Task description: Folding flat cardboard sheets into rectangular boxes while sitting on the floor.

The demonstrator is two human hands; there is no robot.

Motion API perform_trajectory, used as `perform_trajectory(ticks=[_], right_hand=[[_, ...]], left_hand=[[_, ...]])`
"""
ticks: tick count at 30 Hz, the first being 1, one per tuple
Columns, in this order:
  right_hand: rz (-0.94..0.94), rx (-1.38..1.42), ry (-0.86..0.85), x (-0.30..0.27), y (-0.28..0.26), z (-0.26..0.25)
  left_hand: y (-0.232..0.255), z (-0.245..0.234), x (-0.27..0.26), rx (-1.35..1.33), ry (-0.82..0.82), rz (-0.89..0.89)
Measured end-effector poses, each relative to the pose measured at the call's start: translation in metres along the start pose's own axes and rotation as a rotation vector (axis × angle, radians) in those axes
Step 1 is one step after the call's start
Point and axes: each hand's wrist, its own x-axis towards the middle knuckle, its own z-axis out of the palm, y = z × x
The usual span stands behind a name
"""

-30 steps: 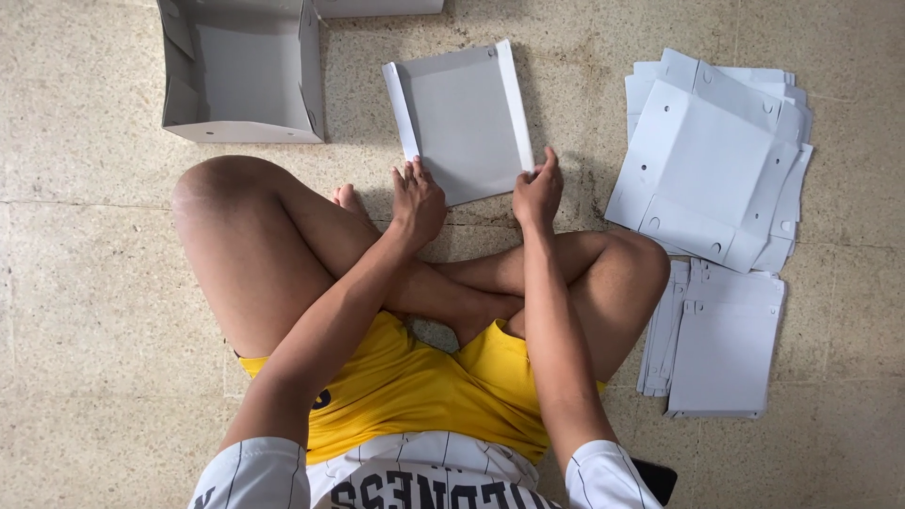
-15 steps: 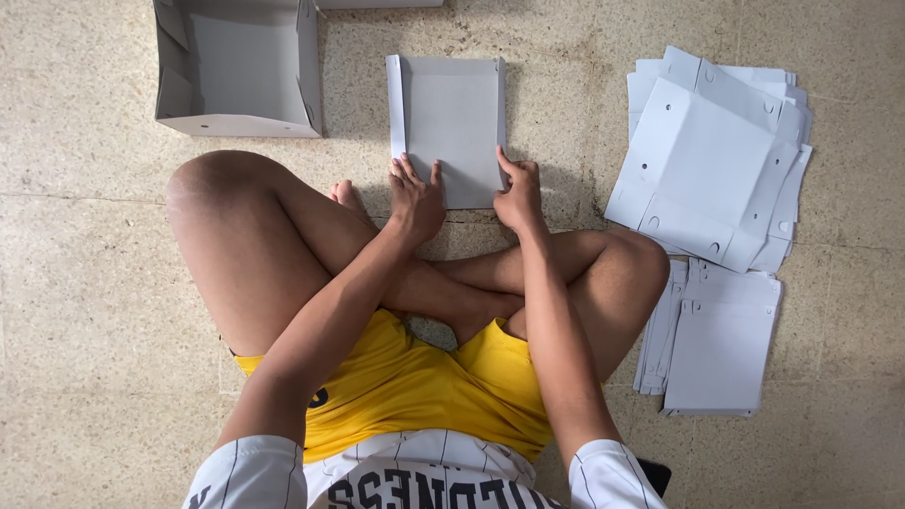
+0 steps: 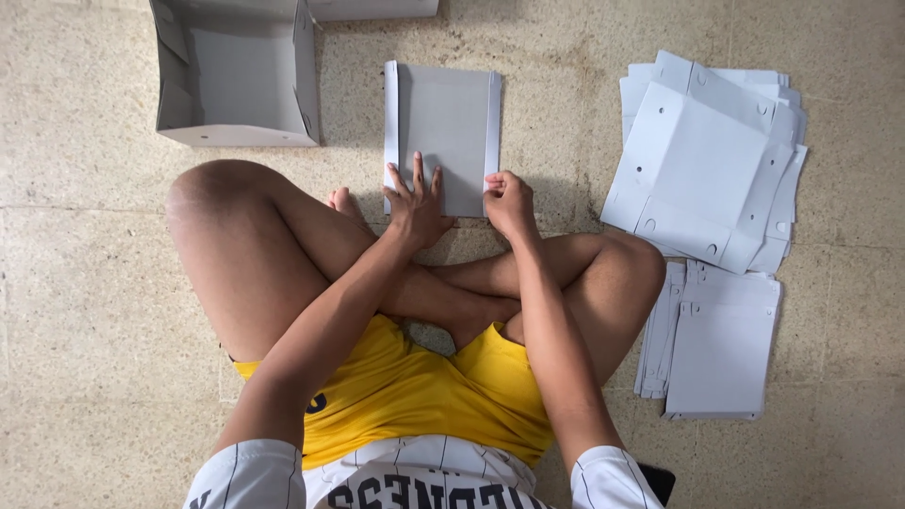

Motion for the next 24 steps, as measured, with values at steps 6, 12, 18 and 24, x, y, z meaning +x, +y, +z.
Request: perform_trajectory(ticks=[6, 12, 18, 24], right_hand=[[0.111, -0.077, 0.021, 0.007, 0.001, 0.009], [0.09, -0.074, -0.025, -0.005, -0.019, 0.002], [0.085, -0.093, -0.044, -0.003, -0.012, 0.005], [0.106, -0.052, -0.096, -0.017, -0.041, 0.001]], left_hand=[[-0.002, 0.022, 0.013, -0.073, -0.002, 0.075], [0.002, 0.038, 0.018, -0.028, 0.121, 0.191], [0.003, 0.034, 0.016, -0.085, 0.037, 0.266], [0.004, 0.046, 0.019, -0.08, 0.044, 0.327]])
